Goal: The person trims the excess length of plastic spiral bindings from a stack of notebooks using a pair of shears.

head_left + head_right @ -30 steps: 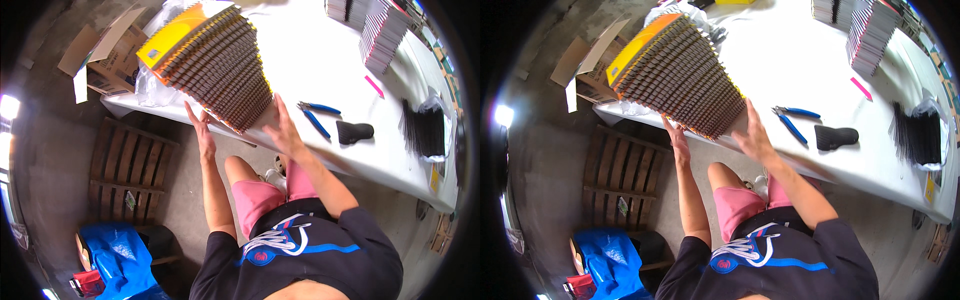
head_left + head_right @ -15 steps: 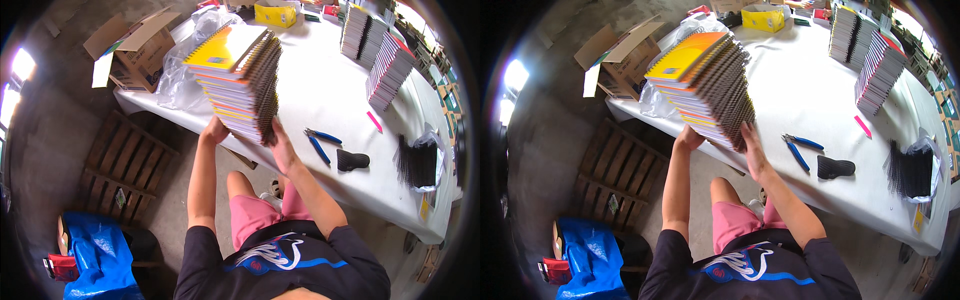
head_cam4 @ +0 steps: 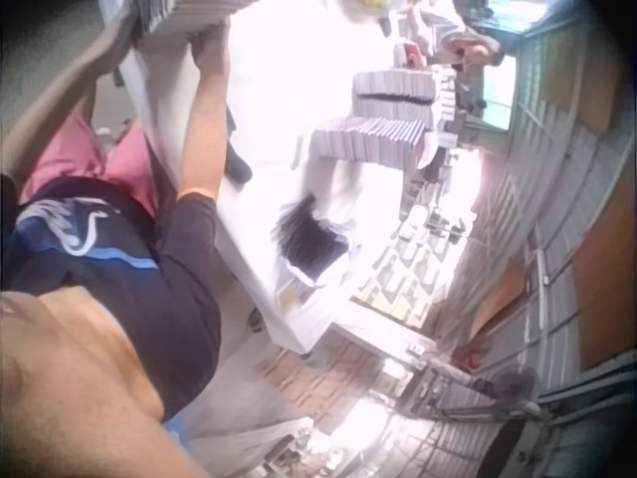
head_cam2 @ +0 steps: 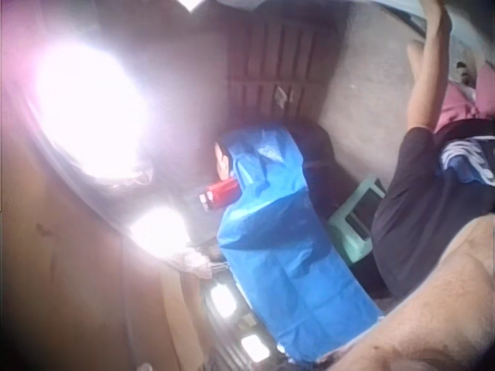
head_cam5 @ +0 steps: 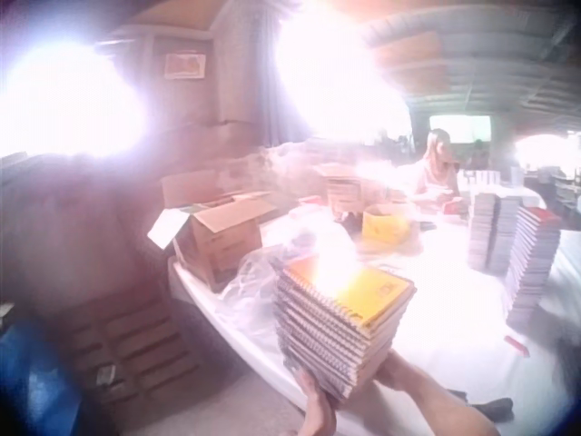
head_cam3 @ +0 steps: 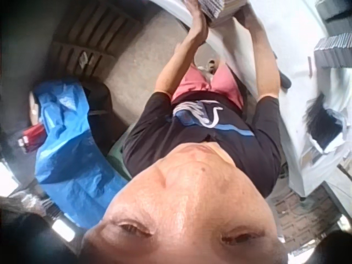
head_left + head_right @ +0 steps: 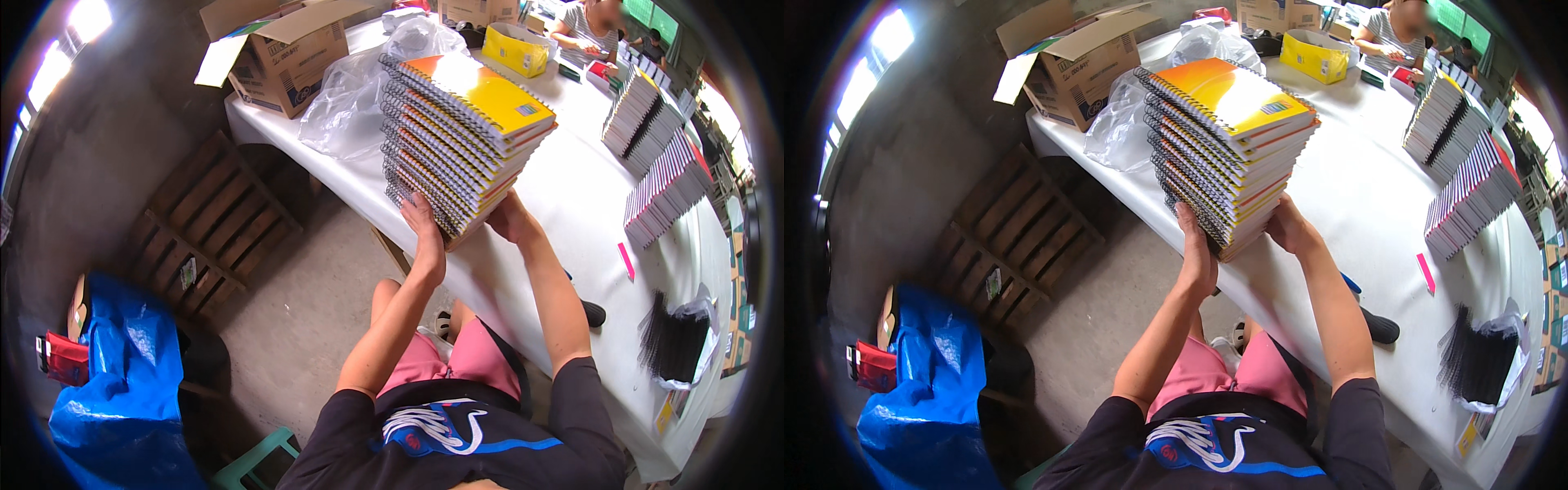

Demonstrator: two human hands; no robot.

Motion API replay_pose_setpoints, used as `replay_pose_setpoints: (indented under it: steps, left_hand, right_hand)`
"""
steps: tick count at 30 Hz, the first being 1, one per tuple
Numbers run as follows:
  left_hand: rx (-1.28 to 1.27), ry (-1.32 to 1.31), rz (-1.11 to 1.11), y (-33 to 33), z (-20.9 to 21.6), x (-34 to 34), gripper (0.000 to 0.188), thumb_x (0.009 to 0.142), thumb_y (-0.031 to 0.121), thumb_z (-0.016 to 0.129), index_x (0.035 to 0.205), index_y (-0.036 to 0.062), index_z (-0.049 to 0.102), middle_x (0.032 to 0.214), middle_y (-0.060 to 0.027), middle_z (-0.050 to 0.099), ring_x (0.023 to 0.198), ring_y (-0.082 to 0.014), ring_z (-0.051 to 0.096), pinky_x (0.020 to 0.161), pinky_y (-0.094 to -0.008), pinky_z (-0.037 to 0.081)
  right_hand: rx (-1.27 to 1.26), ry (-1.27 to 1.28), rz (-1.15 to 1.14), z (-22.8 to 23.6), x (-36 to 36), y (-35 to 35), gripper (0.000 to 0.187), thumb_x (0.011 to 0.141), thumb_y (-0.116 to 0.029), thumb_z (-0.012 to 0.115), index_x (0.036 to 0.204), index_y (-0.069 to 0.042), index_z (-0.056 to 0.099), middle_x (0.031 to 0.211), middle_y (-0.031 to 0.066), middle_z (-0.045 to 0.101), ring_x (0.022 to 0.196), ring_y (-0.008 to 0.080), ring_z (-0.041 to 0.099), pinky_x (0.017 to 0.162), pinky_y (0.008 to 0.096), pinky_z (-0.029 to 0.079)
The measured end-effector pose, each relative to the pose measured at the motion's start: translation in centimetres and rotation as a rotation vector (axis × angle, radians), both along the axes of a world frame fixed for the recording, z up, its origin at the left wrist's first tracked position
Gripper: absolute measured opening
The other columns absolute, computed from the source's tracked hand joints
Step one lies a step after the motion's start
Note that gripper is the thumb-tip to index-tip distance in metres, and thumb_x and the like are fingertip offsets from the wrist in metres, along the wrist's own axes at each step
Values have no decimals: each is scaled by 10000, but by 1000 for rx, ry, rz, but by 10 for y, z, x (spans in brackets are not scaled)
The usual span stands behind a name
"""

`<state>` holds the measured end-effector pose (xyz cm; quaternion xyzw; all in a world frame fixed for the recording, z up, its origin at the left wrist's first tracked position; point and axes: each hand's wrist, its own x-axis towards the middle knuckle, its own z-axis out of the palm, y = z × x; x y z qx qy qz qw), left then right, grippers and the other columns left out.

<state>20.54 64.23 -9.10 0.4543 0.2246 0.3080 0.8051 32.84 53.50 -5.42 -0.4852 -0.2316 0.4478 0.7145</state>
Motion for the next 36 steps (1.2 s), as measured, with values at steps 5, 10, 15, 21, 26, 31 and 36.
replay_pose_setpoints:
  steps: [5, 10, 15, 21, 26, 31, 36]
  left_hand:
    - [-19, -69, 97, -10, 19, -18, 840, 865, 590, 431, 1435, 84, 76, 1464, -110, 205, 1337, -249, 223, 1107, -368, 123]
    - [563, 202, -24, 103, 5, -49, 992, 710, 216, 754, 1432, 93, 85, 1411, -214, 271, 1316, -298, 277, 1020, -423, 325]
    - [1093, 244, -459, 162, 21, -20, 1201, 464, 245, 892, 1407, 55, 174, 1272, -221, 474, 1202, -323, 448, 976, -391, 388]
    - [897, 282, -544, 144, 34, -24, 568, 515, 93, 830, 1028, 2, 604, 888, -96, 662, 815, -172, 616, 771, -305, 475]
    - [1037, 407, -286, 111, 36, -53, 415, 553, 168, 839, 877, -7, 646, 799, -92, 669, 711, -155, 612, 684, -310, 478]
    - [877, 416, -52, 60, 23, -78, 321, 612, 173, 813, 844, 0, 674, 737, -103, 681, 626, -132, 629, 624, -271, 497]
    - [800, 431, 89, 19, 15, -81, 259, 665, 152, 787, 839, -8, 681, 750, -90, 690, 637, -89, 624, 619, -238, 496]
  right_hand:
    - [-171, 50, -192, -14, 15, -19, 473, 887, -361, 472, 1262, -74, 481, 1212, 66, 548, 1088, 188, 516, 978, 388, 368]
    - [-159, -246, -405, -4, -46, -43, 821, 777, -364, 665, 1394, -54, 221, 1323, 143, 409, 1160, 251, 439, 978, 402, 338]
    - [-547, -1207, -547, -12, -127, -8, 1256, 605, -359, 810, 1394, 35, -84, 1319, 266, 359, 1225, 350, 367, 996, 471, 275]
    - [-687, -1256, -762, -25, -117, 10, 1329, 518, -308, 847, 1377, 68, -94, 1283, 288, 383, 1189, 384, 403, 978, 516, 268]
    - [-423, -946, -283, -38, -55, -16, 1061, 516, -188, 846, 1328, 39, 201, 1169, 180, 543, 1057, 295, 541, 914, 389, 426]
    - [-512, -754, 129, 8, -23, -25, 623, 620, -32, 782, 1177, 13, 507, 1139, 107, 587, 1033, 192, 545, 910, 319, 444]
    - [-304, -593, 90, -7, -3, -32, 515, 664, 12, 733, 1142, -3, 543, 1073, 98, 620, 953, 175, 565, 837, 304, 464]
